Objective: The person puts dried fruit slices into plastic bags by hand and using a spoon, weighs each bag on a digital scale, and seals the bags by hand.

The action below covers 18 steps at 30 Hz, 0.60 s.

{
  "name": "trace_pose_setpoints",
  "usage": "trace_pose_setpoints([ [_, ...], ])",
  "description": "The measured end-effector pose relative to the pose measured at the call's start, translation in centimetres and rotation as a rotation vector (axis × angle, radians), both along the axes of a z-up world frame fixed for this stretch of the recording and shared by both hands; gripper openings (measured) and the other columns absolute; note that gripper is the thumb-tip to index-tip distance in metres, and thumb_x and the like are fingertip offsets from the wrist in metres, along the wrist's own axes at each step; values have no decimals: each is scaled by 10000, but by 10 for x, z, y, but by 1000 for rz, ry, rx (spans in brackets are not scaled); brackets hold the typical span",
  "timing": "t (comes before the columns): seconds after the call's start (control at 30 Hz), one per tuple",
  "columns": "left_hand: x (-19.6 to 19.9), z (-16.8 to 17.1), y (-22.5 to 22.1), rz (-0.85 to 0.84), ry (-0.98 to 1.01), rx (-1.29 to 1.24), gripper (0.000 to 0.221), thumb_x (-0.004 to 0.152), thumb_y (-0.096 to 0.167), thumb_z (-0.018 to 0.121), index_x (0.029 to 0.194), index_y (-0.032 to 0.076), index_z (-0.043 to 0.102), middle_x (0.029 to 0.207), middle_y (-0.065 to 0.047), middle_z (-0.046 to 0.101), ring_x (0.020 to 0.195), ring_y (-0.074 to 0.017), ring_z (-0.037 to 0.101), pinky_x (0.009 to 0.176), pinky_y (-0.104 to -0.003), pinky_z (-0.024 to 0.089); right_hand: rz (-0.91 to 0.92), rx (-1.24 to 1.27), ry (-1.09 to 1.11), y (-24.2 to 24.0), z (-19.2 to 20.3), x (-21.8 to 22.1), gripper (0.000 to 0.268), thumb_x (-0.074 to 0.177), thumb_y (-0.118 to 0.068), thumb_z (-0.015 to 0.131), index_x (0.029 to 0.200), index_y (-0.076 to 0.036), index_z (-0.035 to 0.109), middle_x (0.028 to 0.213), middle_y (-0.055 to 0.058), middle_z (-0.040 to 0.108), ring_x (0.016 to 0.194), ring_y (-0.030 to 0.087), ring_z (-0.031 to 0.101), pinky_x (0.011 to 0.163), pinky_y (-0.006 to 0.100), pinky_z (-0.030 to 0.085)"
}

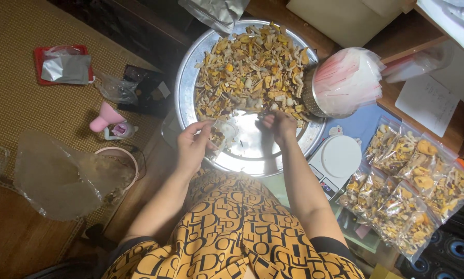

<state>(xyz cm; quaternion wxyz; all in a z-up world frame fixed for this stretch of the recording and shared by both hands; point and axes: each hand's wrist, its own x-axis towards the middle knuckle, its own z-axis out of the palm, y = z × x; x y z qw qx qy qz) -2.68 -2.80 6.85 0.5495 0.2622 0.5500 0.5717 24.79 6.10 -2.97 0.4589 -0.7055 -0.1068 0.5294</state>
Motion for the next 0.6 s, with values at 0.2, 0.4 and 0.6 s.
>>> trace_pose_setpoints([
  [0.2,1,-13,1,3,-18,2,167,1000,99,663,1123,18,743,862,-99,701,476,-169,667,482,-293,602,-1,196,128,2,-14,15,199,1057,-145,493,1167,-12,592,858,164,665,773,269,779,754,456,700],
  [0.4,8,-10,6,-31,-36,-16,187,1006,88,635,1137,-9,727,931,-104,680,484,-170,666,491,-302,618,50,248,126,-5,16,28,145,1045,-128,558,1126,-20,611,845,194,697,776,303,784,772,503,690],
  [0.6,16,-15,11,-85,-33,60,191,1005,76,643,1149,-27,714,882,-109,674,474,-200,686,455,-300,613,142,322,62,-23,62,44,159,1014,-127,636,1111,0,642,813,220,723,703,318,774,665,497,679],
])
